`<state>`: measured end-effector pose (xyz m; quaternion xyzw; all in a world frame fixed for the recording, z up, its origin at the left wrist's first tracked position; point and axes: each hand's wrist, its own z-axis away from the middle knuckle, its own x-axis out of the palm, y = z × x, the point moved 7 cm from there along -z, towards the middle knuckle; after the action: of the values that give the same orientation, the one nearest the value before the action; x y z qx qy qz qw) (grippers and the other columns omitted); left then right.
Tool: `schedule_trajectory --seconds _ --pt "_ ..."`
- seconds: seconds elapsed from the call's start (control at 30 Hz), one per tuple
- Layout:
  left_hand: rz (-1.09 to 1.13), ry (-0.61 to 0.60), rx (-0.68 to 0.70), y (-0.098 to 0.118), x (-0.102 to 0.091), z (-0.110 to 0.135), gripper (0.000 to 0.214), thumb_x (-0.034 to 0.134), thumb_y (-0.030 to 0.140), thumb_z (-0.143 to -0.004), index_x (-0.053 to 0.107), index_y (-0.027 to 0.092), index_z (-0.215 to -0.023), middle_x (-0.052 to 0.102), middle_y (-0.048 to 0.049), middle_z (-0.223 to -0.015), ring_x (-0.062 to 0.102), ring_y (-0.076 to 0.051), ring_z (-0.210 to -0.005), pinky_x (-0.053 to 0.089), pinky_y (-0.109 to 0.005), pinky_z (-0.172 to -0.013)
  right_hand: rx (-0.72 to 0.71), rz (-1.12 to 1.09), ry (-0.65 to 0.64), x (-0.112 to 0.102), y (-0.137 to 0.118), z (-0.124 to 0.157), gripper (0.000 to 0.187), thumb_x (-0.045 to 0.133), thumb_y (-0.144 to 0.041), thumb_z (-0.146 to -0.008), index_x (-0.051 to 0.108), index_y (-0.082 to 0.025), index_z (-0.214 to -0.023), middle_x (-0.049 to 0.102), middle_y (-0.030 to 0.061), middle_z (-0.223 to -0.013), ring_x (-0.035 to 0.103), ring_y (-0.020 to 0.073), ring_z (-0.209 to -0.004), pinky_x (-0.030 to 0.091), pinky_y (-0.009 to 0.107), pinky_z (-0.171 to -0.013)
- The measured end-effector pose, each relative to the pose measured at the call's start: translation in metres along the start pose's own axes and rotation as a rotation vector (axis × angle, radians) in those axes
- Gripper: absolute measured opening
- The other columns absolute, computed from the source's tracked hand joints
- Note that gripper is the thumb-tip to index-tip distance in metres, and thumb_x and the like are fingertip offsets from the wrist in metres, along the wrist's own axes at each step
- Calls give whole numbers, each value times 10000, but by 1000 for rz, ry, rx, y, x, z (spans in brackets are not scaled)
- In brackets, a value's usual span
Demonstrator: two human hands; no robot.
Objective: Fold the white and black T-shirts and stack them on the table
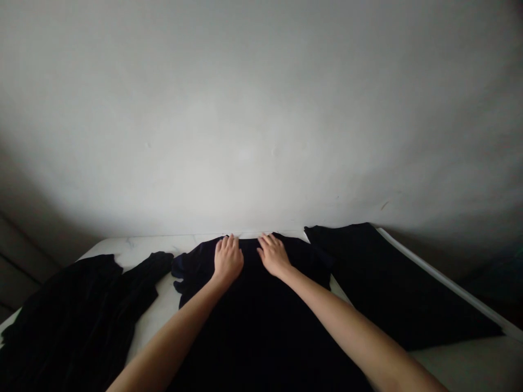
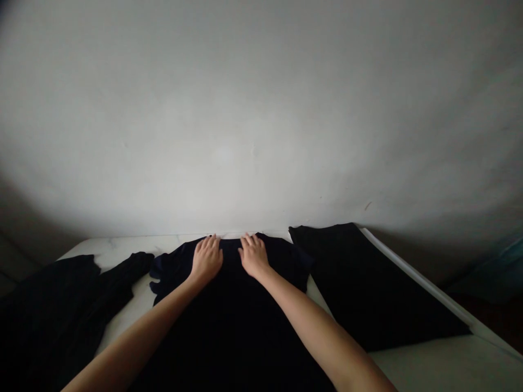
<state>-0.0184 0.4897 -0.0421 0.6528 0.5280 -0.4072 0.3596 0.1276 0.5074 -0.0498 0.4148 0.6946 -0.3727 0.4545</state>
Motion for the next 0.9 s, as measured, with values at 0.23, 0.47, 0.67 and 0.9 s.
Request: schedule_trajectory --seconds 0.23,0.47,0.67,0.9 --pt "48 -193 235 5 36 14 525 299 390 -993 333 266 -1502 366 -27 -1549 318 -255 -1429 295 -468 -1143 -144 -43 -236 20 -19 16 551 243 -510 -1012 338 -287 -1506 241 51 -1591 223 262 -1458 177 490 -1172" --pt "24 -199 129 -23 30 0 513 301 460 -992 364 329 -1484 316 -12 -1572 269 -308 -1445 243 -553 -1148 -25 -40 -268 19 -3 3 590 233 -574 -994 282 -314 -1521 165 26 -1609 161 246 -1475 117 499 -1184" --pt "64 -190 96 -20 30 6 527 302 523 -976 349 377 -1481 312 7 -1575 262 -322 -1446 215 -607 -1137 -24 5 -238 30 1 4 598 239 -582 -987 254 -328 -1528 157 24 -1612 149 245 -1478 124 502 -1179" --pt "64 -227 138 -14 17 2 516 308 444 -987 378 299 -1477 324 -9 -1569 263 -293 -1449 237 -559 -1153 -14 44 -199 19 -4 2 558 280 -488 -1005 328 -261 -1512 208 68 -1602 205 253 -1463 152 478 -1173"
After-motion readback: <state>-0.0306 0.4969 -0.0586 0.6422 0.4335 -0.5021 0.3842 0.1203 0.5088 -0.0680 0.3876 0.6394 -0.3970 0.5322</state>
